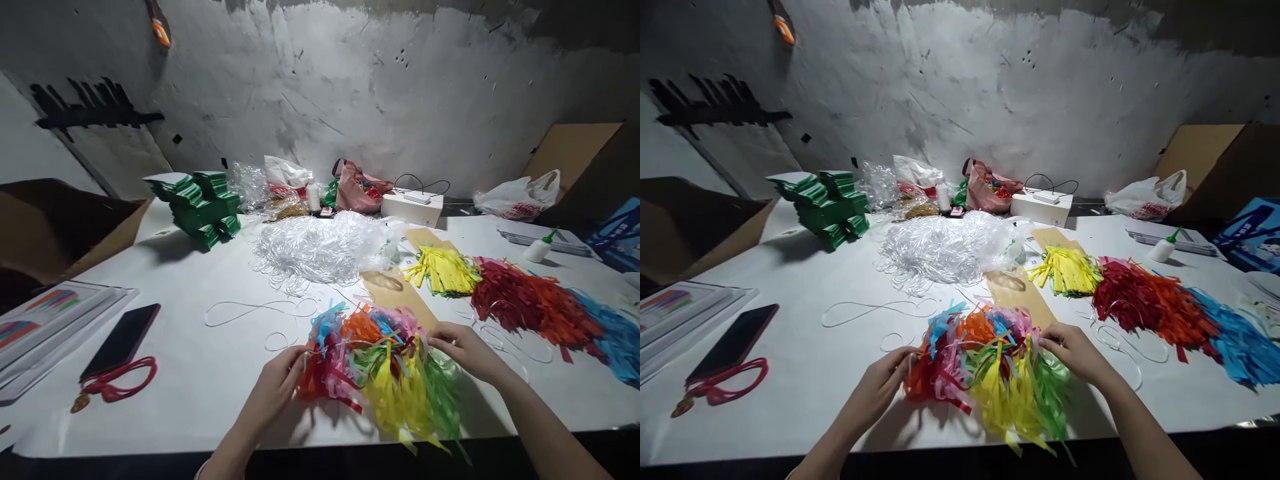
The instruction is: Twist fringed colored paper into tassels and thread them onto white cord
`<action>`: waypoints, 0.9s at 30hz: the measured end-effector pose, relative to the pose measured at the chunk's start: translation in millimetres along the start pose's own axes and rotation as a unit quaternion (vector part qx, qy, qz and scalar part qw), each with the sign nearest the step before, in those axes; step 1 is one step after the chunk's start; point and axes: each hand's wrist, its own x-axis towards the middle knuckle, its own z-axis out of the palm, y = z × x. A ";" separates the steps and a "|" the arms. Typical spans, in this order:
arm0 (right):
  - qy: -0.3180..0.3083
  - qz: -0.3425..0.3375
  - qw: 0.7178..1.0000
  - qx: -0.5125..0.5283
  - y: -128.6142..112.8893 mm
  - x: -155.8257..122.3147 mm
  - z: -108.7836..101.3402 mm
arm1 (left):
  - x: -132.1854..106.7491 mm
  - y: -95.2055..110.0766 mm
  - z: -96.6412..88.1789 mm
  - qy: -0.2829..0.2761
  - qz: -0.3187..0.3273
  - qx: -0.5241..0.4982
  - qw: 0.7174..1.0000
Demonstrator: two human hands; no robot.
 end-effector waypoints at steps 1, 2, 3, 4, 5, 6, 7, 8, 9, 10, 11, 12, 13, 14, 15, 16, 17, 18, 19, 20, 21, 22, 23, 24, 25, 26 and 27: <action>0.003 -0.008 1.000 -0.005 -1.2 -2.7 -2.4 | -1.4 0.7 -0.1 0.004 -0.010 -0.016 1.000; 0.005 -0.013 1.000 -0.006 -2.4 -5.1 -4.3 | -2.7 1.2 0.6 0.008 -0.023 -0.032 0.999; 0.006 -0.014 1.000 -0.003 -3.6 -7.1 -5.5 | -3.6 1.6 2.4 0.009 -0.033 -0.044 0.998; 0.006 -0.012 1.000 0.002 -4.9 -8.7 -6.0 | -3.9 2.0 5.4 0.011 -0.037 -0.050 0.998; 0.005 -0.008 1.000 0.009 -6.3 -9.8 -5.9 | -3.4 2.3 9.6 0.012 -0.035 -0.051 0.998; 0.002 -0.002 1.000 0.018 -7.7 -10.5 -5.4 | -2.1 2.8 14.6 0.013 -0.028 -0.046 0.998; 0.000 0.003 1.000 0.028 -9.0 -11.0 -4.7 | -0.1 3.3 19.9 0.013 -0.019 -0.038 0.999; 0.000 0.009 0.999 0.037 -10.0 -11.7 -4.4 | 2.3 3.9 24.7 0.014 -0.010 -0.030 0.999; 0.001 0.013 0.999 0.045 -10.5 -12.6 -4.6 | 4.9 4.7 28.1 0.015 -0.003 -0.023 1.000; 0.006 0.016 0.999 0.051 -10.4 -14.2 -5.7 | 7.2 5.7 29.5 0.018 0.001 -0.016 1.000; 0.013 0.019 0.998 0.055 -9.6 -16.6 -7.8 | 9.0 7.0 28.3 0.022 0.005 -0.009 1.000; 0.027 0.019 0.997 0.063 -8.2 -19.8 -10.6 | 10.0 8.4 24.5 0.028 0.007 -0.002 1.000; 0.046 0.014 0.996 0.077 -6.4 -23.8 -13.8 | 9.8 10.2 18.2 0.034 0.009 0.005 0.999; 0.066 0.008 0.993 0.096 -4.4 -28.6 -17.1 | 8.5 12.1 9.8 0.044 0.010 0.010 0.999; 0.083 0.001 0.990 0.114 -2.7 -33.8 -20.0 | 5.9 14.1 0.0 0.057 0.013 0.014 0.998; 0.093 -0.005 0.987 0.128 -1.7 -39.3 -22.3 | 2.1 16.0 -10.4 0.075 0.016 0.016 0.997; 0.095 -0.009 0.986 0.135 -1.8 -44.9 -23.9 | -2.7 17.6 -20.8 0.097 0.022 0.017 0.995; 0.092 -0.012 0.986 0.138 -3.3 -50.3 -24.9 | -8.2 18.7 -30.7 0.121 0.026 0.015 0.992; 0.090 -0.019 0.986 0.141 -6.4 -55.4 -25.6 | -14.2 19.2 -39.6 0.149 0.030 0.012 0.988; 0.096 -0.034 0.983 0.153 -11.0 -60.0 -26.3 | -20.4 18.8 -47.6 0.173 0.033 0.009 0.984; 0.102 -0.052 0.979 0.166 -16.9 -64.1 -27.1 | -26.4 17.7 -54.5 0.192 0.032 0.006 0.981; 0.099 -0.072 0.978 0.171 -23.7 -67.6 -28.2 | -32.0 16.1 -60.5 0.205 0.031 0.002 0.978; 0.086 -0.093 0.978 0.167 -31.0 -70.4 -29.6 | -37.0 14.1 -65.7 0.212 0.030 -0.003 0.977; 0.066 -0.111 0.979 0.160 -38.4 -72.6 -31.1 | -41.2 12.2 -70.2 0.218 0.031 -0.009 0.975; 0.048 -0.124 0.979 0.156 -45.2 -74.3 -32.6 | -44.7 10.7 -74.1 0.219 0.032 -0.016 0.975; 0.037 -0.134 0.977 0.159 -51.3 -75.6 -33.9 | -47.5 9.8 -77.3 0.220 0.034 -0.024 0.975; 0.035 -0.142 0.975 0.169 -56.2 -76.6 -34.9 | -49.8 9.8 -79.8 0.223 0.038 -0.032 0.974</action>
